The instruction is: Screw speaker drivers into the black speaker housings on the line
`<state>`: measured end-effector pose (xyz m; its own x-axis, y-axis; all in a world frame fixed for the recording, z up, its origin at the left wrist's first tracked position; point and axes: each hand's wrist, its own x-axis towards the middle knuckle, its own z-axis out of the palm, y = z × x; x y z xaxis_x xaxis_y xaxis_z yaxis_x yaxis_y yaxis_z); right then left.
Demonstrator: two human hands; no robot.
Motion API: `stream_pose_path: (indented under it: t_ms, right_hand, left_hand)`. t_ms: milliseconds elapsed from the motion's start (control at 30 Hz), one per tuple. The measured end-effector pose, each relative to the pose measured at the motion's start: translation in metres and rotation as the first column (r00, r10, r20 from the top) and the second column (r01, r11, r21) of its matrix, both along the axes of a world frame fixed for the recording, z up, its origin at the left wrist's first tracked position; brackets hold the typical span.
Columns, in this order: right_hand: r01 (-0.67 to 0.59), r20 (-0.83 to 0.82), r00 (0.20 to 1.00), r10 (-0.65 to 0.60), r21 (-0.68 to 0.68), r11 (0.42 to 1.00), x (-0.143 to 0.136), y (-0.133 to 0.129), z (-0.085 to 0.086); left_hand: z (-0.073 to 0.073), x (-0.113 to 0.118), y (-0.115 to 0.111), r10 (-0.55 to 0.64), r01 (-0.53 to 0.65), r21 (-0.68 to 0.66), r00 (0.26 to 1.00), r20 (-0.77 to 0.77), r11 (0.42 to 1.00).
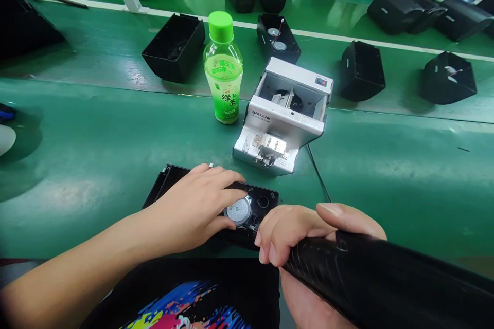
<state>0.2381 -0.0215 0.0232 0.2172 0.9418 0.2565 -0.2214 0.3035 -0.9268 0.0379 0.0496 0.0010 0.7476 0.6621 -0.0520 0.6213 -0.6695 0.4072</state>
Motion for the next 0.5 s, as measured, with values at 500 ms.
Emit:
stream_pose_path:
  t_ms: [500]
  right_hand:
    - [-0.155, 0.100, 0.983, 0.155, -0.011, 0.988, -0.012, -0.004, 0.003]
  left_hand:
    - [-0.004, -0.001, -0.004, -0.004, 0.003, 0.046, 1.000, 0.022, 0.999]
